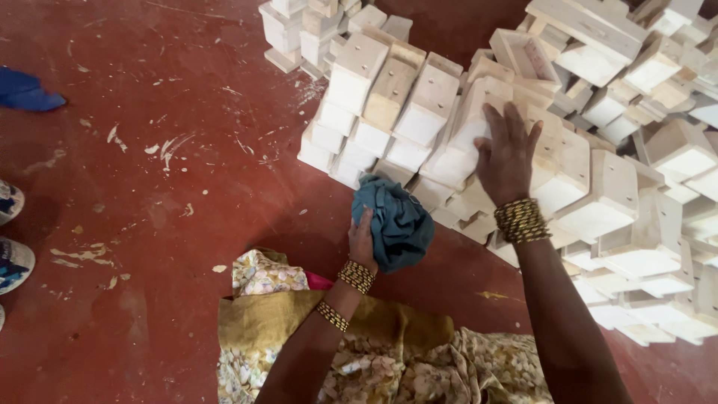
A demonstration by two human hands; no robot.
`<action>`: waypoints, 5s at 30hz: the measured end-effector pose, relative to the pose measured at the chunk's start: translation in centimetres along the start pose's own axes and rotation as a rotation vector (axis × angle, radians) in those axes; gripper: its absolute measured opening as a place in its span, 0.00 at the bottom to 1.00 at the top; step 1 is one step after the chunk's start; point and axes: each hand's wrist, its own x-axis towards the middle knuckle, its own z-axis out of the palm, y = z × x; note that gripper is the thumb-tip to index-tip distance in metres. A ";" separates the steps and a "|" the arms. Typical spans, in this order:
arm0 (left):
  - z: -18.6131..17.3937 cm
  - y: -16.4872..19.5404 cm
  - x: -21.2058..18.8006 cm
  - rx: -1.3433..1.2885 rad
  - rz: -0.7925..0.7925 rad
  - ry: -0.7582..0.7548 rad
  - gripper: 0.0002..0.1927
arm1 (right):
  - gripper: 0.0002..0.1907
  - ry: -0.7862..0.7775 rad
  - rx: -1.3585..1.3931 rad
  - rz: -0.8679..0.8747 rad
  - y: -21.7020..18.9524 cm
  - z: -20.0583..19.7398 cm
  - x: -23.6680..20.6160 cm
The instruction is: The person sits on the workshop floor and wipes white wooden blocks with a teal cloth, then stacks the wiped blocks one at a time into a growing row and pile on the floor. They repeatedly pick up blocks from a nearby pile, turn them, wipe surfaces, and place them into the stack.
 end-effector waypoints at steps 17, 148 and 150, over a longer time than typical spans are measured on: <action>-3.5 1.2 2.9 0.849 0.380 -0.146 0.31 | 0.49 -0.829 0.143 -0.063 -10.4 8.5 -17.2; -7.3 -0.7 -0.4 1.239 -0.130 -0.035 0.19 | 0.45 -0.491 -0.249 0.731 38.5 -13.3 -56.8; -7.4 -1.0 -0.1 1.229 -0.140 -0.051 0.19 | 0.44 -0.468 -0.329 0.905 41.0 -17.9 -58.3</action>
